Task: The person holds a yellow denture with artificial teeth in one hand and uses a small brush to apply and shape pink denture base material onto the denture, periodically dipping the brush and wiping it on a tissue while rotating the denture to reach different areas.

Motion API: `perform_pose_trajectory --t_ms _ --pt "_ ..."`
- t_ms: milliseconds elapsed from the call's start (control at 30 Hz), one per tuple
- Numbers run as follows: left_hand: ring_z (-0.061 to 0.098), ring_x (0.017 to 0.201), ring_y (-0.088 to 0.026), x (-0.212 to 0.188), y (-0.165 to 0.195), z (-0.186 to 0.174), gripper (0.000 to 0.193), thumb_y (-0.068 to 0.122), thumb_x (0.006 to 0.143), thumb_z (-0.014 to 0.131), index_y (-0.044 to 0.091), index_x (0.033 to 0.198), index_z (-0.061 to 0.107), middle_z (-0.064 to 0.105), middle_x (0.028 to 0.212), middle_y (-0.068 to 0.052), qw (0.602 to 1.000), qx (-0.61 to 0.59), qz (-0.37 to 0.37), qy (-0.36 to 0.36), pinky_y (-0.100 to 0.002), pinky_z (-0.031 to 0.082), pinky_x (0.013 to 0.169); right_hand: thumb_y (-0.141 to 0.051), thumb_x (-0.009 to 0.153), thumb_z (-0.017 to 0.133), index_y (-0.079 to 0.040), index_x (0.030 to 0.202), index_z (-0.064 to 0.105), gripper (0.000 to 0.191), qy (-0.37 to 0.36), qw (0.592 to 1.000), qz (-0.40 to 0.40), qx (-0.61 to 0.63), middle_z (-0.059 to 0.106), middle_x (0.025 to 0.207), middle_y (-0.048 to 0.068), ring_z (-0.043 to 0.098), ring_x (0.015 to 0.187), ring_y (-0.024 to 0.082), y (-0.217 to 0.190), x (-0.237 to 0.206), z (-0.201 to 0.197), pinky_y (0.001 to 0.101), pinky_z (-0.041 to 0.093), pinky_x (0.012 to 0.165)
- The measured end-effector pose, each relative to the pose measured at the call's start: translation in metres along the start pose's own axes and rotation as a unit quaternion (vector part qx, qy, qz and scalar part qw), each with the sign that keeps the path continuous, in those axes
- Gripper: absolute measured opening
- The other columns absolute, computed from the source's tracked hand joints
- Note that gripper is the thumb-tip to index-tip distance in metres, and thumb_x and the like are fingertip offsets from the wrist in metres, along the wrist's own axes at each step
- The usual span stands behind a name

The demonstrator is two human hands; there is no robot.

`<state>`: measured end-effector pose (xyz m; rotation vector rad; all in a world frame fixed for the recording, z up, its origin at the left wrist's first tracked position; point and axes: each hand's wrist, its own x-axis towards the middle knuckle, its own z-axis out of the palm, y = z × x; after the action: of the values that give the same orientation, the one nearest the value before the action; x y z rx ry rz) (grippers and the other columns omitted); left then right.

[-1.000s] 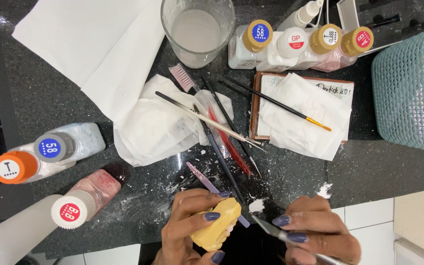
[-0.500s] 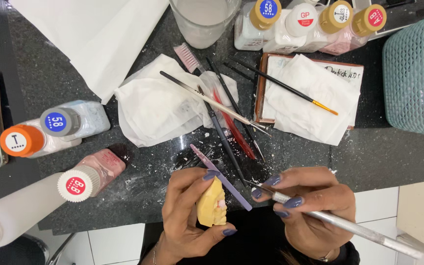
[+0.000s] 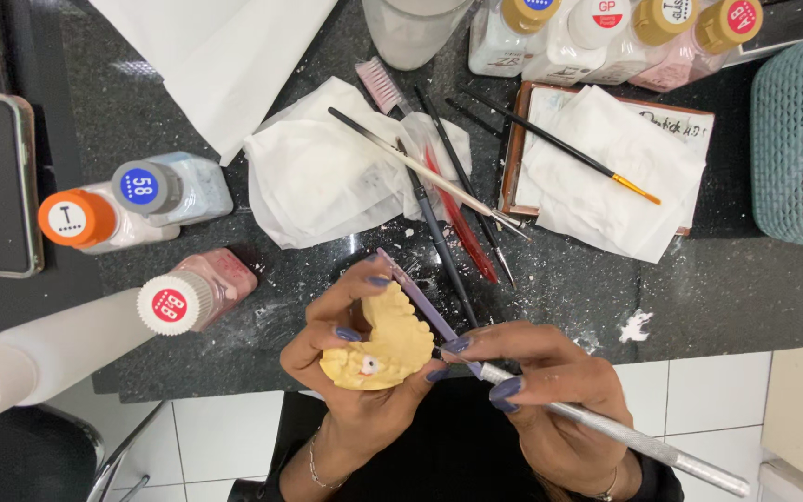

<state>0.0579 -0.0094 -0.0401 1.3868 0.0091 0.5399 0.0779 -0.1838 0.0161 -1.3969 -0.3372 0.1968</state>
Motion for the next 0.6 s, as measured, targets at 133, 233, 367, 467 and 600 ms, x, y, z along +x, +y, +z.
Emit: perform_pose_trajectory --t_ms 133,233,367,467,600 --pt "0.049 0.145 -0.039 0.0 -0.003 0.006 0.071 0.003 0.094 0.083 0.019 0.131 0.025 0.038 0.15 -0.021 0.999 0.009 0.03 0.033 -0.049 0.049 0.12 -0.002 0.102 0.069 -0.011 0.118 0.057 0.022 -0.056 0.991 -0.055 -0.104 0.073 0.124 0.015 0.072 0.128 0.04 -0.007 -0.004 0.011 0.053 0.061 0.11" --pt "0.05 0.142 -0.037 0.0 -0.003 0.01 0.071 0.002 0.095 0.083 0.019 0.132 0.024 0.032 0.151 -0.02 0.997 0.034 0.042 0.059 -0.047 0.05 0.118 -0.003 0.096 0.072 -0.011 0.113 0.056 0.024 -0.069 0.979 -0.062 -0.182 0.072 0.122 0.014 0.069 0.13 0.044 -0.014 0.001 0.018 0.0539 0.06 0.107" --pt "0.047 0.144 -0.039 -0.001 -0.004 0.011 0.067 0.006 0.09 0.079 0.018 0.13 0.027 0.028 0.158 -0.021 0.995 0.039 0.055 0.074 -0.048 0.049 0.117 -0.008 0.097 0.068 -0.011 0.114 0.05 0.025 -0.14 0.946 -0.125 -0.263 0.067 0.124 0.014 0.066 0.128 0.043 -0.016 0.011 0.02 0.0626 0.049 0.113" --pt "0.048 0.144 -0.039 -0.002 -0.004 0.008 0.066 0.005 0.092 0.079 0.018 0.13 0.026 0.028 0.157 -0.02 0.994 0.067 0.047 0.068 -0.046 0.052 0.114 -0.011 0.101 0.067 -0.01 0.12 0.048 0.027 -0.144 0.957 -0.126 -0.22 0.063 0.13 0.015 0.067 0.131 0.042 -0.008 0.012 0.023 0.0615 0.052 0.117" --pt "0.048 0.143 -0.038 -0.002 -0.006 0.01 0.069 0.004 0.091 0.082 0.017 0.13 0.026 0.028 0.153 -0.019 0.994 0.071 0.043 0.072 -0.045 0.055 0.111 -0.009 0.102 0.066 -0.01 0.121 0.047 0.027 -0.129 0.958 -0.123 -0.224 0.062 0.129 0.016 0.068 0.13 0.042 -0.002 0.008 0.024 0.0621 0.052 0.117"
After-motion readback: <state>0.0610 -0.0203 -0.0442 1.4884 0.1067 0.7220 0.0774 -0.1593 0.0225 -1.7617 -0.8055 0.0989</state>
